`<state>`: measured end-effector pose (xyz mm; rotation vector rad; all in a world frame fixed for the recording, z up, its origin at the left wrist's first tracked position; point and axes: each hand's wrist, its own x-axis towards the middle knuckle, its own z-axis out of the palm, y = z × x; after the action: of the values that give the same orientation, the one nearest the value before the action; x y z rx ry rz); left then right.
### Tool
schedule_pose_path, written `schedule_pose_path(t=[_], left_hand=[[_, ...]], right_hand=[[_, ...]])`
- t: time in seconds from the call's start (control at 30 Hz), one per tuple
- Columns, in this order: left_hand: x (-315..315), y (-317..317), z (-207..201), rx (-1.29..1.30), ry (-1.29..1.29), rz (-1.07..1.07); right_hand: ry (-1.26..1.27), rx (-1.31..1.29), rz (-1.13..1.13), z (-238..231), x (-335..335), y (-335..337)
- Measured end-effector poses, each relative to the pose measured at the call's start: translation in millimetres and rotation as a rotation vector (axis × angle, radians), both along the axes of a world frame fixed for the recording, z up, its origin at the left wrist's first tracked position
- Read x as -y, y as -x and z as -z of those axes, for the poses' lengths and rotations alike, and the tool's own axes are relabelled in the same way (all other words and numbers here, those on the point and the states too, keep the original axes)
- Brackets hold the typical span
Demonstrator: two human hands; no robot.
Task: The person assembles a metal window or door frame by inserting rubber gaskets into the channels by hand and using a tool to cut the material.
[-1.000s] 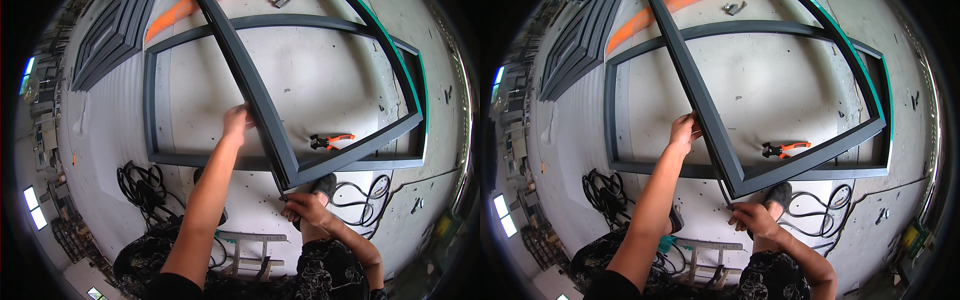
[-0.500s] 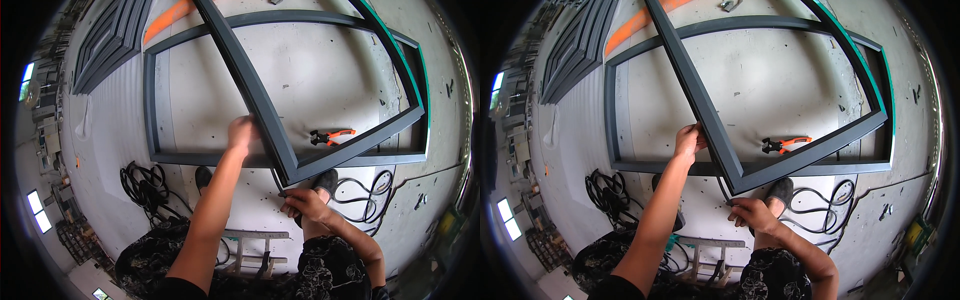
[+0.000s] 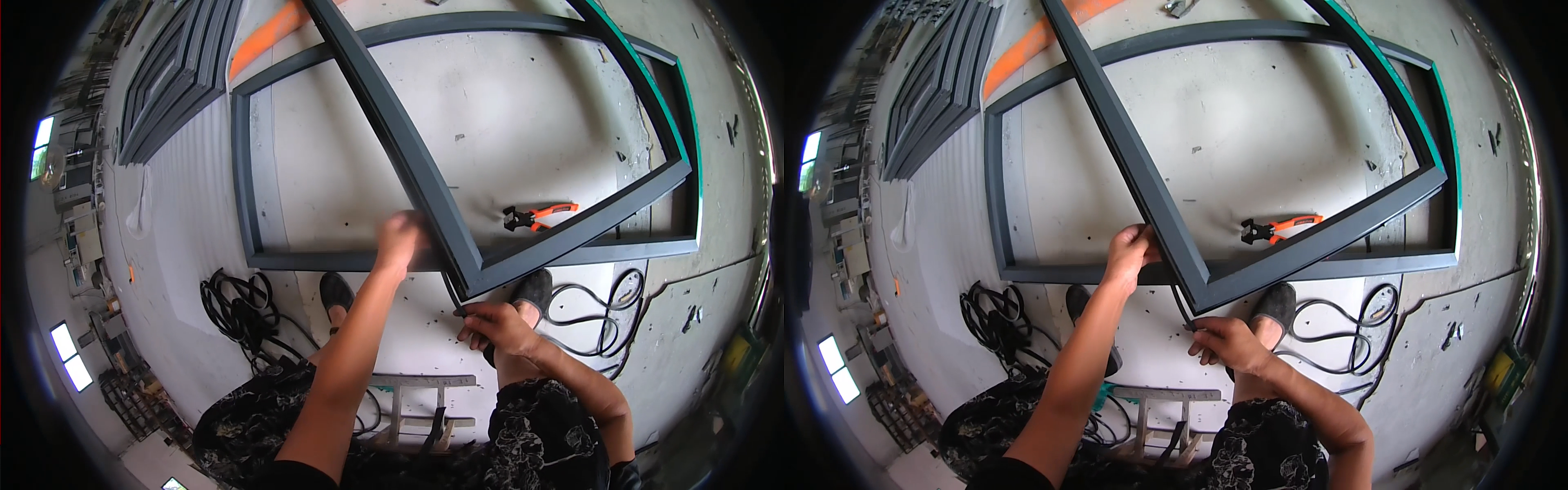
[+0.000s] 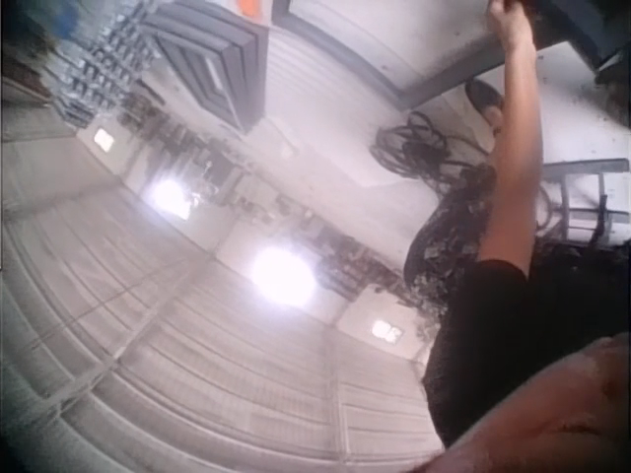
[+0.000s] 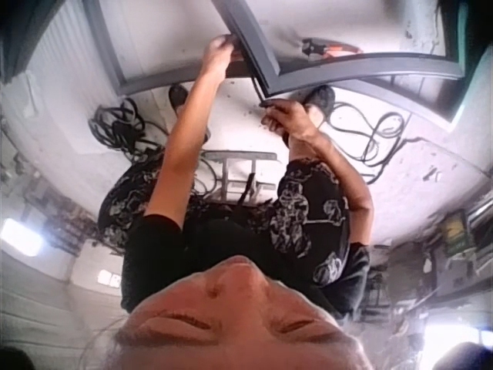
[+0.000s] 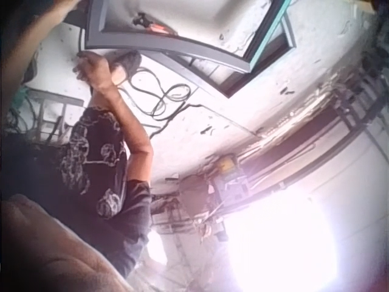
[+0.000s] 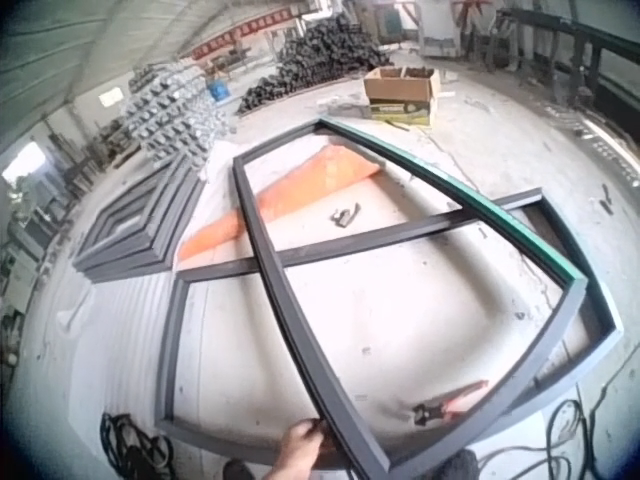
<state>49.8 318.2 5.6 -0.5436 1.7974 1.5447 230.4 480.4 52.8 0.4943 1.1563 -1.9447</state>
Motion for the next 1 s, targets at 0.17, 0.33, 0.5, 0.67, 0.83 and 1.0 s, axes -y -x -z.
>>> schedule_pose_path(t=[0.17, 0.33, 0.5, 0.67, 0.83, 1.0], left_hand=[[2.5, -8.3, -2.8, -0.048, -0.051, 0.054], [4.9, -21.2, 4.4, -0.048, 0.043, 0.182], [7.3, -4.5, 2.9, 0.027, -0.024, 0.102], [-2.5, 64.0, 2.4, 0.031, -0.051, -0.056], [-4.0, 140.3, 2.4, 0.062, -0.126, -0.179], [-10.2, 142.6, 1.6, 0.012, -0.055, -0.214]], right_hand=[[0.006, -0.021, 0.001, 0.5, 0.0, 0.6], [-0.026, -0.057, 0.033, 5.7, -2.6, -2.9], [-0.033, -0.022, 0.033, -0.3, -4.0, 1.6], [-0.084, -0.014, 0.052, -4.6, -8.8, 0.1], [-0.111, -0.042, 0.040, -4.2, -6.4, -0.2], [-0.182, -0.053, 0.078, 3.2, -5.9, -8.9]])
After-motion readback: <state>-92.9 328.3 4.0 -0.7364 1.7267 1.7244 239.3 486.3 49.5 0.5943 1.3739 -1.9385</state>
